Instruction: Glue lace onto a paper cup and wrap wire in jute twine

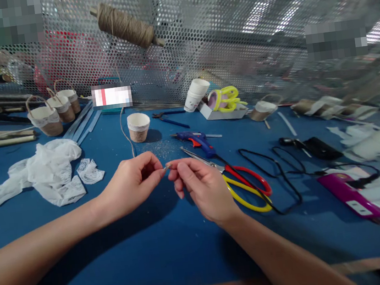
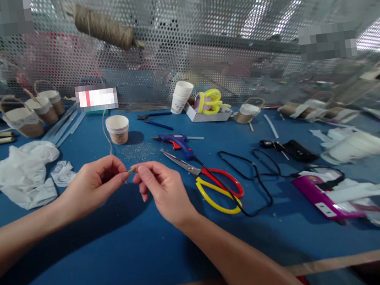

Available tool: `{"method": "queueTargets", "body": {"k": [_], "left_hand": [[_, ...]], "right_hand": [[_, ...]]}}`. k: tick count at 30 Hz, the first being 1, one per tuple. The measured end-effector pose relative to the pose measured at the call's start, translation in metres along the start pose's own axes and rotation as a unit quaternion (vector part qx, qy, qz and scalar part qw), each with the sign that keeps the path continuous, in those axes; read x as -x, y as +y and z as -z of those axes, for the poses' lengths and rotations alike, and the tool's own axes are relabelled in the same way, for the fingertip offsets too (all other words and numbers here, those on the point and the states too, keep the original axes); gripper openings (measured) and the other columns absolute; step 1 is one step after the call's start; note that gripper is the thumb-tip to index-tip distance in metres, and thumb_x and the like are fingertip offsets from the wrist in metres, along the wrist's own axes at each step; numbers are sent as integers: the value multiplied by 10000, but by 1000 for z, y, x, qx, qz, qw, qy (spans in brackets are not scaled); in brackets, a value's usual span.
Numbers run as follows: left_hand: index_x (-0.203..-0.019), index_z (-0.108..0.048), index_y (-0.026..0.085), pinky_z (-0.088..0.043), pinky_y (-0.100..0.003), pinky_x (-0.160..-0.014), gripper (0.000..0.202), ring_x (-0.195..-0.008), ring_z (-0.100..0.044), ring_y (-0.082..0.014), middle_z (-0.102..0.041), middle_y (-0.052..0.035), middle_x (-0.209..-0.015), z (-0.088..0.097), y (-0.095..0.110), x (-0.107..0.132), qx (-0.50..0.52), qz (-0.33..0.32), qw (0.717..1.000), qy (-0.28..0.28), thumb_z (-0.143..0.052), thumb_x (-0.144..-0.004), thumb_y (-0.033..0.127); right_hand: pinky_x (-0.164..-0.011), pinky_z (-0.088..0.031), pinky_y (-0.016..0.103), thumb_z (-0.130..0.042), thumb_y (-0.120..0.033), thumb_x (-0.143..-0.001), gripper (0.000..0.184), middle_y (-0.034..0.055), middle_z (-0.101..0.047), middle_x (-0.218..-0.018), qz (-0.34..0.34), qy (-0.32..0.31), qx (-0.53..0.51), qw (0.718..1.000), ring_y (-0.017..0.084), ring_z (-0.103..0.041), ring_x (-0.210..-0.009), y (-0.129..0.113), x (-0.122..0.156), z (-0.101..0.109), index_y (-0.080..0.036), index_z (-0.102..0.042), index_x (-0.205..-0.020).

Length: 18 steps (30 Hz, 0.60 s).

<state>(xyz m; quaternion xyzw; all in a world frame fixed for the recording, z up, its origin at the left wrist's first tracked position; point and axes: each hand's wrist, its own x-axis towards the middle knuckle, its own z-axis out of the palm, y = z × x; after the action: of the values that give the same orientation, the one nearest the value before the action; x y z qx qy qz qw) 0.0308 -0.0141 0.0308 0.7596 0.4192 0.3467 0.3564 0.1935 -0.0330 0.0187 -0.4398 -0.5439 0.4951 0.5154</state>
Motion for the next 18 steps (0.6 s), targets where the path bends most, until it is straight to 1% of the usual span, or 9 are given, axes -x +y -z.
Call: {"method": "queueTargets", "body": {"k": [4, 9, 12, 15, 18], "left_hand": [[-718, -517, 157, -336, -169, -464, 121, -491, -426, -60, -512, 47, -579, 1, 0, -1, -44, -14, 999, 23, -492, -813, 229], [-726, -507, 161, -361, -183, -489, 73, -493, -465, -75, -539, 40, -567, 2, -1, -2, -129, -57, 989, 51, -499, -798, 165], [-741, -523, 159, -387, -192, -512, 61, -527, -507, -87, -581, 19, -617, 0, -3, 0, -176, -90, 978, 62, -502, -796, 142], [-761, -537, 157, -401, -204, -522, 58, -557, -545, -105, -608, -1, -666, -3, -4, 2, -226, -123, 963, 76, -503, -791, 121], [-769, -546, 155, -405, -218, -512, 71, -561, -561, -122, -616, -17, -694, -7, -4, 4, -270, -136, 950, 82, -489, -803, 128]], "right_hand": [[-389, -374, 203, -583, -391, -780, 247, -2, -573, -657, -52, -4, -87, 995, 65, -474, -467, -2, 0, -2, -163, -663, -834], [-366, -333, 187, -620, -394, -739, 260, -15, -560, -624, -127, -13, -150, 980, 56, -462, -448, -8, -1, -5, -152, -664, -824], [-361, -318, 178, -645, -381, -723, 237, -29, -550, -605, -136, -7, -159, 978, 43, -439, -434, -8, -2, -5, -152, -655, -784], [-368, -320, 172, -689, -333, -697, 195, -34, -563, -599, -135, 3, -147, 980, 39, -437, -435, -4, -2, -5, -154, -632, -746], [-377, -325, 170, -705, -308, -690, 187, -37, -569, -577, -134, 10, -138, 981, 40, -441, -431, 0, -1, -5, -156, -596, -694]]}}
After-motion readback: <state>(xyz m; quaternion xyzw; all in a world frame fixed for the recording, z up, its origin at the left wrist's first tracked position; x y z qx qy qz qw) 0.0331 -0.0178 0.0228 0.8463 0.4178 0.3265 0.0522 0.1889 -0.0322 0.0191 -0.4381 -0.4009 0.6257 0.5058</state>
